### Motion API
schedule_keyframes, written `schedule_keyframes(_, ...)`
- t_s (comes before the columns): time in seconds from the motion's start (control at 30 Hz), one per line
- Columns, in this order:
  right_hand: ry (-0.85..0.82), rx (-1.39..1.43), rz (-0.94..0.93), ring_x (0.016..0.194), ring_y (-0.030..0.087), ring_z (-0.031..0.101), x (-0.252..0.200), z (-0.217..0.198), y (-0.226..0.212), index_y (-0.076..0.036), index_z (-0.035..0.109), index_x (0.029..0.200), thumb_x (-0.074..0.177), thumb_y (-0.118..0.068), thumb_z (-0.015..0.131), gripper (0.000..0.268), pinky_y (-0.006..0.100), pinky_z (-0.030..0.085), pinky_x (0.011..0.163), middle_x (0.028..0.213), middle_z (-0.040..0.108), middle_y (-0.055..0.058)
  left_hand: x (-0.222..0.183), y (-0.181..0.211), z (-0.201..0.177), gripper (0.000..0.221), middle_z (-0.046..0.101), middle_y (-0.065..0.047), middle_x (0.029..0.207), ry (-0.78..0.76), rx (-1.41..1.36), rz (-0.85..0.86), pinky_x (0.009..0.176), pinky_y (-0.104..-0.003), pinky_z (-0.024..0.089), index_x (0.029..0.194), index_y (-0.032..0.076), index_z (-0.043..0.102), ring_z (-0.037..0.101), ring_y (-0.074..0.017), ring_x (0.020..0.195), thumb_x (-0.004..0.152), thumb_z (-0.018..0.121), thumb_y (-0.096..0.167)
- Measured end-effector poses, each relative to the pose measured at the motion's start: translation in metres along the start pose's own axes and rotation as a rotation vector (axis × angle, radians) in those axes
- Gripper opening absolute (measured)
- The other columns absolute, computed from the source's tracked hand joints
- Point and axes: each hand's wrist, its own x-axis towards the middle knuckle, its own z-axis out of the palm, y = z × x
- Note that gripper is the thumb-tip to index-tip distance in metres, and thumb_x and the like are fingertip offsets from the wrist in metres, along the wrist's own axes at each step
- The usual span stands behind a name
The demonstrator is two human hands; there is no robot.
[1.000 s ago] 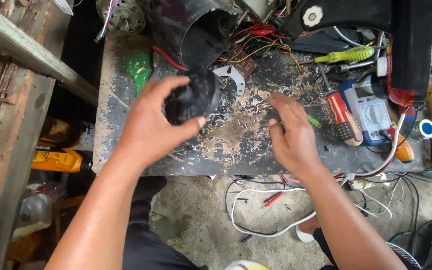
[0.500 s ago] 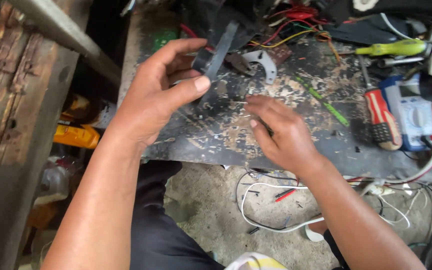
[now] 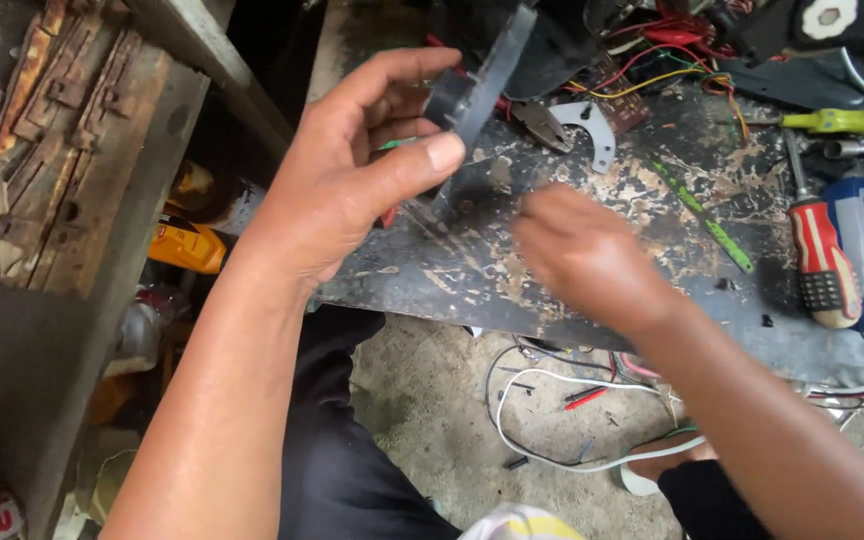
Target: Insulating electrical wires with tape and then using a screwdriver to assemble a motor into a plastic housing.
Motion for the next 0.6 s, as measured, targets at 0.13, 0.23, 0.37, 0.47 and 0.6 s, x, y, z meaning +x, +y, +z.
schedule_keyframes(0.13,0.017,-0.038,0.044,0.094,0.033,0.067,-0.03,-0.012,0.018,0.004,0.069,0.091,0.096,0.007,0.065,0.007,0.042,0.06,0.084,0.1,0.07,0.018,-0.003,-0.006,-0.013,0.057,0.06,0.001,0.116,0.039,-0.051,0.095,0.1,-0.027,0.049,0.141,0.014,0.057,0.054,-0.0096,0.111,0.09,0.068,0.039)
schedule_keyframes(0.23,0.097,-0.082,0.157,0.092,0.032,0.066,-0.026,-0.01,0.008,0.006,0.072,0.098,0.097,0.008,0.068,0.005,0.042,0.056,0.083,0.102,0.069,0.017,-0.005,-0.006,-0.018,0.063,0.05,0.0,0.101,0.123,-0.094,0.071,0.09,-0.029,0.038,0.137,0.025,0.062,0.048,-0.0132,0.095,0.082,0.07,0.054)
schedule_keyframes(0.37,0.092,0.006,0.034,0.098,0.029,0.07,0.004,0.011,-0.027,-0.005,0.071,0.097,0.093,-0.004,0.07,0.004,0.04,0.063,0.08,0.103,0.071,0.015,-0.006,0.003,-0.017,0.07,0.065,0.0,0.123,0.147,-0.324,0.005,0.094,-0.037,0.058,0.134,0.016,0.059,0.064,-0.0167,0.113,0.078,0.074,0.054)
schedule_keyframes(0.47,0.044,-0.007,-0.06,0.094,0.024,0.069,0.014,0.015,-0.034,-0.008,0.071,0.096,0.097,-0.003,0.066,0.007,0.034,0.065,0.079,0.096,0.069,0.009,-0.005,0.003,-0.019,0.07,0.068,-0.001,0.118,0.153,-0.4,-0.026,0.094,-0.038,0.059,0.132,0.016,0.06,0.065,-0.0177,0.111,0.077,0.073,0.056)
schedule_keyframes(0.6,-0.082,-0.081,0.042,0.089,0.023,0.065,0.002,-0.007,-0.023,-0.003,0.069,0.091,0.087,0.009,0.074,0.013,0.034,0.062,0.083,0.092,0.068,0.01,-0.007,0.005,-0.02,0.078,0.068,-0.012,0.134,0.142,-0.549,-0.064,0.103,-0.049,0.062,0.138,0.009,0.057,0.067,-0.0294,0.127,0.076,0.073,0.053)
